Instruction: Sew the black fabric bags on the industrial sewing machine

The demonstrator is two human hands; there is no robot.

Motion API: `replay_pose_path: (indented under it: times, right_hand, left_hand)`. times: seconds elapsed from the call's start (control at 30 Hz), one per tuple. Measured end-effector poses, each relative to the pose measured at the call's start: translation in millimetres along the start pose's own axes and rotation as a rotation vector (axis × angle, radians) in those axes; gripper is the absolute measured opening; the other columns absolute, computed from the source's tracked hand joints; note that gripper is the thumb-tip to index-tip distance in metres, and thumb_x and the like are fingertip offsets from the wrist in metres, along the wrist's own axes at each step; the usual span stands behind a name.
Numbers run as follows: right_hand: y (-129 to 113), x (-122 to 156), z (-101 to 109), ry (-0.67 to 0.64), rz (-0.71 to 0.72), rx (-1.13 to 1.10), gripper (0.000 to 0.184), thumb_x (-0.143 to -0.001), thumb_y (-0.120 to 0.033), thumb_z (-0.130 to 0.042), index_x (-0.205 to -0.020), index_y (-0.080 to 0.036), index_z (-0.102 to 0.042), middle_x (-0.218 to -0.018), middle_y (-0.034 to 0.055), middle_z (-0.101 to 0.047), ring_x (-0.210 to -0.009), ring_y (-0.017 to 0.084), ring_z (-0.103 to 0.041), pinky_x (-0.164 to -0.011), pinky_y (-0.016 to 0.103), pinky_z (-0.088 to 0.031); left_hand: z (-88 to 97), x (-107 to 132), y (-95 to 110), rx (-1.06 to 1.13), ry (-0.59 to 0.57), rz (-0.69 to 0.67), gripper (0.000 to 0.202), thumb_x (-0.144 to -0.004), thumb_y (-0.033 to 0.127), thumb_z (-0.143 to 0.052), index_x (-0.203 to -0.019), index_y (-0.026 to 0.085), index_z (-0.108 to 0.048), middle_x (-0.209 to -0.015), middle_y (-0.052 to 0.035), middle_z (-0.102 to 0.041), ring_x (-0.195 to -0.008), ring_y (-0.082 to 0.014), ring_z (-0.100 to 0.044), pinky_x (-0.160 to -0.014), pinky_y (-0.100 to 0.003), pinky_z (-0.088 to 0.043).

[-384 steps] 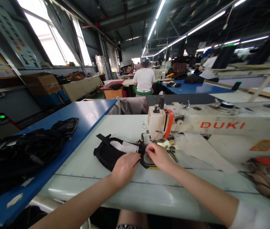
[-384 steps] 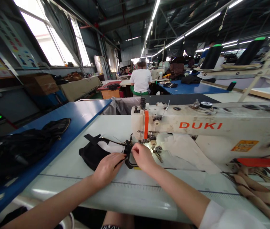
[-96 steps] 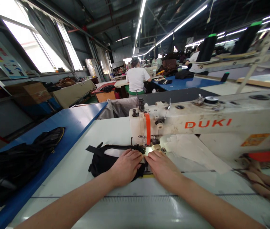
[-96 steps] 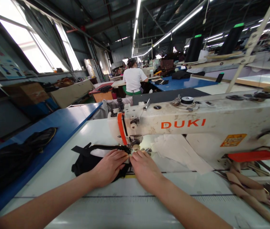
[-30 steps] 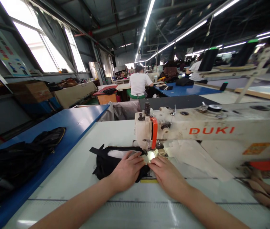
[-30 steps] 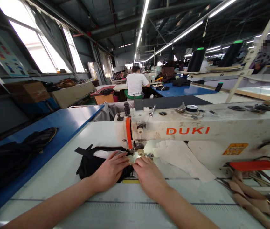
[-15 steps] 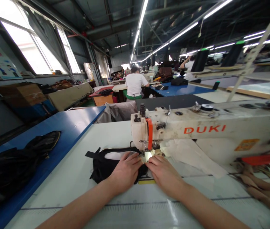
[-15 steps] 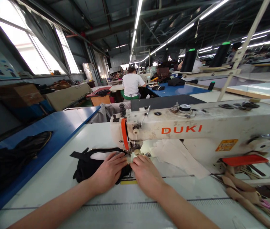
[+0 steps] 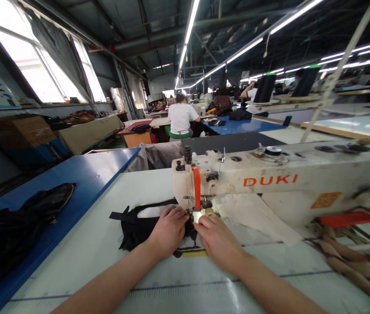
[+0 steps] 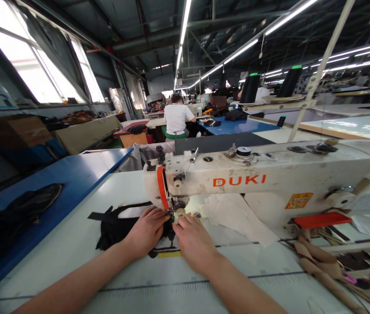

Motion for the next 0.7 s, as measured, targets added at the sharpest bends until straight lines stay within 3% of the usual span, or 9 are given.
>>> replay_pose_path:
  times: [0.5, 0.6, 0.7]
  right_hand:
    - [-1.0, 0.5, 1.4, -0.002, -0.002, 0.011, 0.019, -0.083, -0.006, -0.048, -0.092, -0.016, -0.061, -0.088, 0.0068, -0.055, -0.086, 0.021, -0.047, -0.082, 0.036, -0.04]
    - [-5.6, 4.2, 0.7, -0.007, 0.055, -0.036, 0.022, -0.083, -0.006, -0.049, -0.095, -0.018, -0.063, -0.089, 0.0062, -0.057, -0.09, 0.021, -0.048, -0.084, 0.036, -0.041]
    - [-16.5, 10.1, 2.5, -0.01, 0.142, -0.126, 0.025, -0.084, -0.006, -0.048, -0.096, -0.021, -0.065, -0.089, 0.0054, -0.061, -0.091, 0.021, -0.05, -0.084, 0.036, -0.043]
  left_hand:
    - [-4.5, -0.3, -4.9, -0.021, -0.004, 0.029, 0.028, -0.086, 0.013, -0.045, -0.108, 0.017, -0.063, -0.115, -0.0087, -0.063, -0.114, -0.0229, -0.052, -0.103, -0.045, -0.035]
    - [2.8, 14.1, -3.9, 0.014, -0.026, 0.03, 0.032, -0.086, 0.013, -0.044, -0.113, 0.018, -0.061, -0.12, -0.0071, -0.061, -0.119, -0.0218, -0.049, -0.104, -0.044, -0.035]
    - [15.7, 44.3, 6.5, 0.057, -0.087, 0.003, 0.038, -0.085, 0.011, -0.043, -0.119, 0.021, -0.057, -0.124, -0.0053, -0.059, -0.122, -0.0202, -0.046, -0.106, -0.043, -0.034]
Point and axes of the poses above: each hand's wrist, its own x-axis away from the middle knuckle, its own z-axis out of the back of the hand, y = z × x, the point moved 9 cm from there along -x, towards the middle knuckle
